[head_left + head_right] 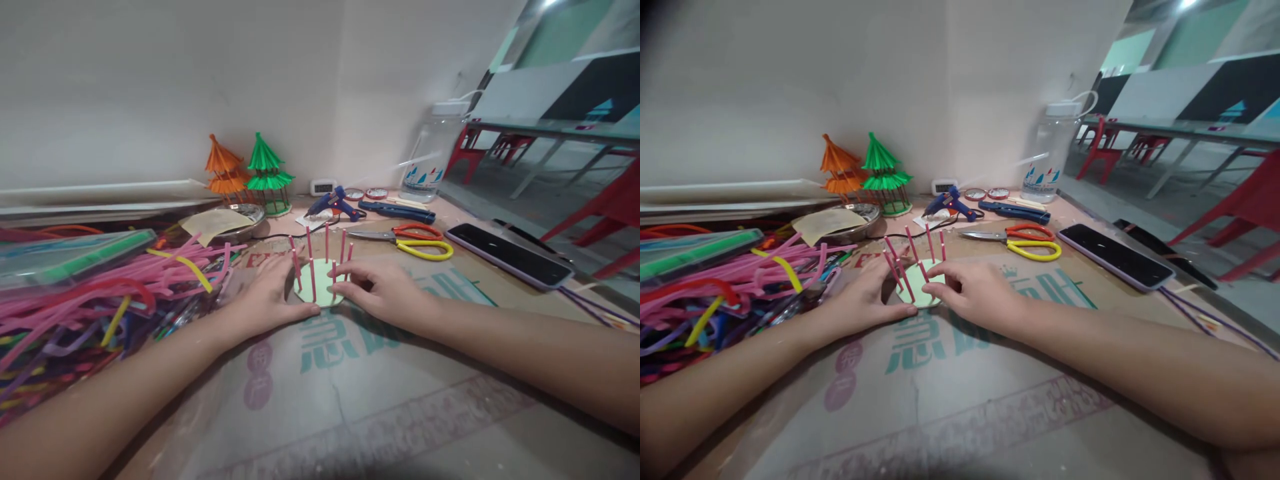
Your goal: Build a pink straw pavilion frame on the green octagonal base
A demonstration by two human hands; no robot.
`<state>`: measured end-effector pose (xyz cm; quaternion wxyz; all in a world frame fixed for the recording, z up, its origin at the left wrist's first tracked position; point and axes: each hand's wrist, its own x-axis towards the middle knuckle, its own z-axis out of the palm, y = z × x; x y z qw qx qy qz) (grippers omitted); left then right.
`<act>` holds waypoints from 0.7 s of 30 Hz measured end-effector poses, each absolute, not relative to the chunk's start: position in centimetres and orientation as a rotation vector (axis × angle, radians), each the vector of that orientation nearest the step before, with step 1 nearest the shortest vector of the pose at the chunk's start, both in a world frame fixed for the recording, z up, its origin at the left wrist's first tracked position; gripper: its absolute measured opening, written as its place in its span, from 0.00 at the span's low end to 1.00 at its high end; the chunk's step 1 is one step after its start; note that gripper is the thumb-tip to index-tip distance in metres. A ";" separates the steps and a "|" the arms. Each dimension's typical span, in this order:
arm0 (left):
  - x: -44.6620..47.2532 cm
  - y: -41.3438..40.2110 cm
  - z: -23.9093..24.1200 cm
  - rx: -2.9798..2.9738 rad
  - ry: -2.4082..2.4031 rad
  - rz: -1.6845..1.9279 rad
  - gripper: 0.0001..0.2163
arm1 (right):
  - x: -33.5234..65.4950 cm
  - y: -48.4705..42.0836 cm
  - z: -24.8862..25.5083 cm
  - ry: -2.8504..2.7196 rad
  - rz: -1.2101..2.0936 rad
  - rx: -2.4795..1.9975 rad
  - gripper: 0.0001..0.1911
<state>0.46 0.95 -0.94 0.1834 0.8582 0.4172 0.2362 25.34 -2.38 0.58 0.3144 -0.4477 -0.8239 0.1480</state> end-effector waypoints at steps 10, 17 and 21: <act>0.5 1.1 -1.3 2.466 1.175 0.692 0.33 | 24.8 -2.1 0.8 -2.229 0.299 -1.117 0.16; 0.5 1.1 -1.1 2.483 1.164 0.700 0.34 | 24.8 -1.9 0.8 -2.209 0.323 -1.098 0.15; 0.5 0.9 -1.0 2.471 1.182 0.654 0.36 | 25.4 -2.3 1.1 -2.166 0.317 -1.073 0.13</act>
